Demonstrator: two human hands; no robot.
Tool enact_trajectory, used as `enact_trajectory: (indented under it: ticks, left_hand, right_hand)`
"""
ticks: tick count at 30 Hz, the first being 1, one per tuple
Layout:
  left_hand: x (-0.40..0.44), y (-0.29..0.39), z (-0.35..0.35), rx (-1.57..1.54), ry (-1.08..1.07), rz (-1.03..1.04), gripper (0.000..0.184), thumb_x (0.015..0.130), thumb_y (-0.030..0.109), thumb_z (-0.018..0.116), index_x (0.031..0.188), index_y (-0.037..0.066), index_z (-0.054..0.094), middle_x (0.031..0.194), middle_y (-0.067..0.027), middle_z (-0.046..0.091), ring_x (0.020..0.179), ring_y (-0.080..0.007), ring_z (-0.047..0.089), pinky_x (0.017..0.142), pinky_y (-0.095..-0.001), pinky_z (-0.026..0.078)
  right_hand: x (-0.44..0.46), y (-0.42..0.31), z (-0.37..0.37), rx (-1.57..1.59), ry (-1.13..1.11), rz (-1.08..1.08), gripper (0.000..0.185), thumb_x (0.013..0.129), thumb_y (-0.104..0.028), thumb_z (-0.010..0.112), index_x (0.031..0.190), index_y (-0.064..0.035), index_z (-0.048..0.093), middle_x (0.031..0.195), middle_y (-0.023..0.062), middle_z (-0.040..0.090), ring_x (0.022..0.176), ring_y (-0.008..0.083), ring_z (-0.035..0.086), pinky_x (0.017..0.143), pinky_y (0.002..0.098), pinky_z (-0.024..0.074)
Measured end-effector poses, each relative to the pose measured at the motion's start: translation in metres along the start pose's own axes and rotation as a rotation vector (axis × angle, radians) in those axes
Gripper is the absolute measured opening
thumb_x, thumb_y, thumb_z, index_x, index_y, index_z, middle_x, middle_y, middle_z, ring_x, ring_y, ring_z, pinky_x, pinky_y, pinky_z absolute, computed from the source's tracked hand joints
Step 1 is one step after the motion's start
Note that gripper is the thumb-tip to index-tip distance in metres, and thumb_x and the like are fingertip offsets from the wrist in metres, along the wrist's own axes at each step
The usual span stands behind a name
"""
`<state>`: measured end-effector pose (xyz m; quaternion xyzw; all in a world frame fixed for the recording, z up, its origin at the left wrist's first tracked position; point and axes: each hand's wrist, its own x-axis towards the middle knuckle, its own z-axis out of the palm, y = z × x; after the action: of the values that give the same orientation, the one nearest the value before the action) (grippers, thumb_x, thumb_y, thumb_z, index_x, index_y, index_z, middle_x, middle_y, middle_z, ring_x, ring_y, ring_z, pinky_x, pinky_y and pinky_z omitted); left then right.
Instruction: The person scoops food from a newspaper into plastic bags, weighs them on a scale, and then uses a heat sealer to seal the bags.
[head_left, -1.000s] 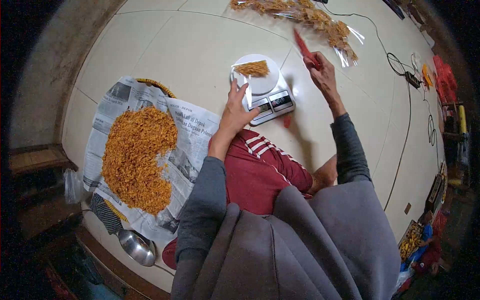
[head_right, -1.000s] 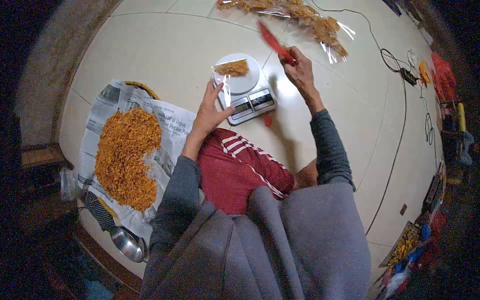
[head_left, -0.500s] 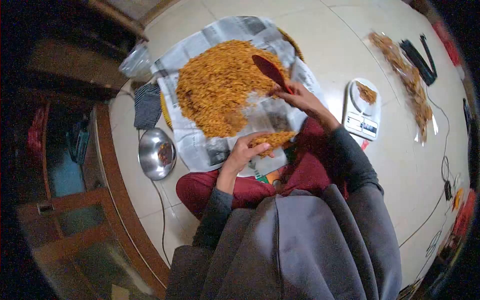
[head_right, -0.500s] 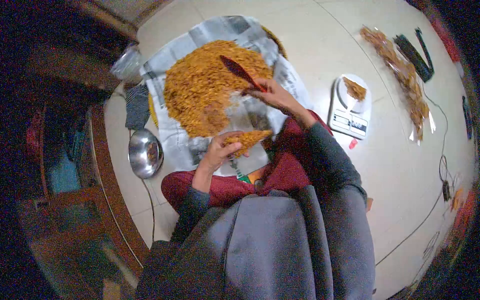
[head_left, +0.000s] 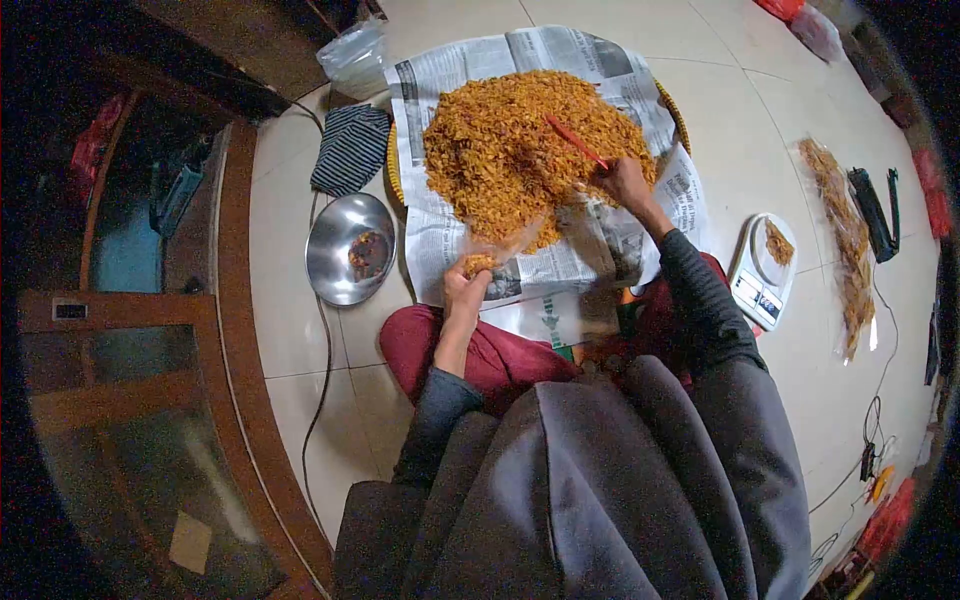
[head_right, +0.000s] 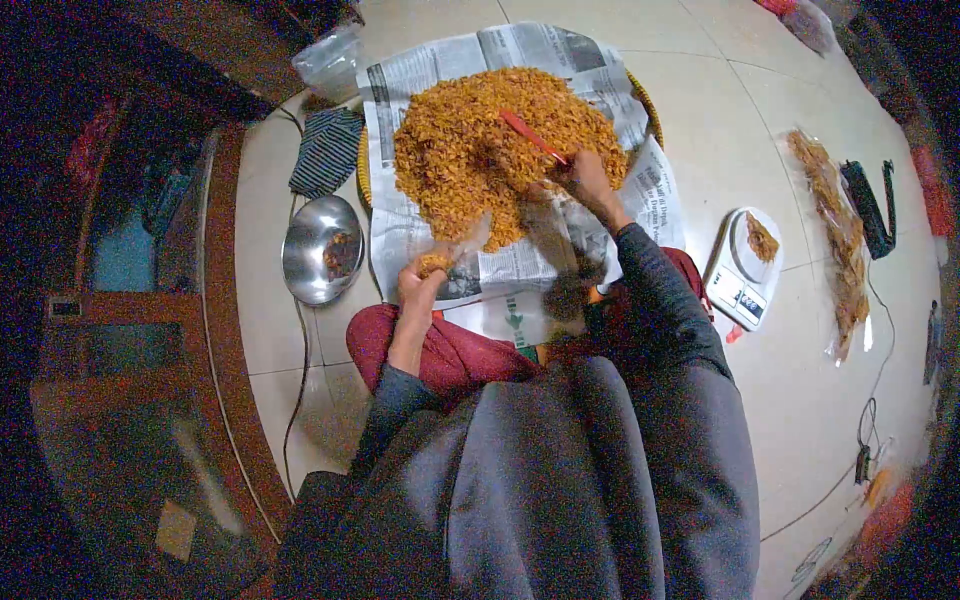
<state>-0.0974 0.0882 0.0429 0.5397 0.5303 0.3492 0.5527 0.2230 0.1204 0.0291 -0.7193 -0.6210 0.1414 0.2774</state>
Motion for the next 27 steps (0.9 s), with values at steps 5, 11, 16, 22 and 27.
enact_trajectory:
  ticks: [5, 11, 16, 22, 27]
  left_hand:
    - [0.004, -0.001, 0.007, 0.079, 0.062, -0.054, 0.027, 0.060, 0.003, 0.054, 0.087, 0.001, 0.059, 0.074, -0.0012, 0.057, 0.064, -0.0113, 0.051, 0.060, -0.0239, 0.041]
    - [0.008, -0.006, 0.010, 0.061, 0.052, 0.012, 0.023, 0.062, 0.005, 0.054, 0.084, 0.001, 0.059, 0.072, 0.0000, 0.054, 0.062, -0.0103, 0.049, 0.059, -0.0232, 0.040]
    - [0.011, 0.002, 0.011, 0.100, 0.008, -0.035, 0.026, 0.061, 0.006, 0.055, 0.086, 0.001, 0.059, 0.073, -0.0005, 0.055, 0.064, -0.0113, 0.050, 0.060, -0.0243, 0.040]
    - [0.011, 0.005, 0.012, 0.129, -0.021, -0.131, 0.028, 0.059, 0.008, 0.055, 0.086, 0.000, 0.058, 0.077, -0.0026, 0.056, 0.067, -0.0130, 0.051, 0.062, -0.0260, 0.041]
    - [0.014, 0.003, 0.015, 0.114, -0.055, -0.186, 0.029, 0.059, 0.008, 0.055, 0.087, 0.000, 0.057, 0.080, -0.0041, 0.057, 0.070, -0.0149, 0.052, 0.065, -0.0264, 0.042]
  right_hand:
    - [0.012, -0.059, -0.034, 0.581, -0.288, 0.154, 0.028, 0.063, -0.033, 0.070, 0.067, -0.0068, 0.061, 0.050, 0.0001, 0.050, 0.042, 0.0085, 0.041, 0.039, 0.0265, 0.0307]
    - [-0.016, -0.168, -0.093, 0.545, -0.498, -0.038, 0.026, 0.062, -0.030, 0.072, 0.072, -0.0076, 0.063, 0.047, -0.0083, 0.038, 0.043, 0.0035, 0.032, 0.039, 0.0230, 0.0229]
    - [-0.009, -0.135, -0.035, 0.238, -0.368, -0.328, 0.023, 0.065, -0.022, 0.066, 0.076, -0.0024, 0.061, 0.060, 0.0119, 0.057, 0.055, 0.0193, 0.055, 0.053, 0.0335, 0.0420]
    - [-0.001, -0.145, -0.037, 0.129, -0.454, -0.461, 0.014, 0.066, -0.014, 0.060, 0.073, -0.0014, 0.059, 0.061, 0.0156, 0.055, 0.053, 0.0275, 0.052, 0.052, 0.0356, 0.0412]
    - [0.003, -0.145, -0.040, 0.193, -0.486, -0.436, 0.018, 0.066, -0.013, 0.062, 0.078, -0.0015, 0.058, 0.065, 0.0152, 0.056, 0.058, 0.0272, 0.054, 0.054, 0.0354, 0.0414]
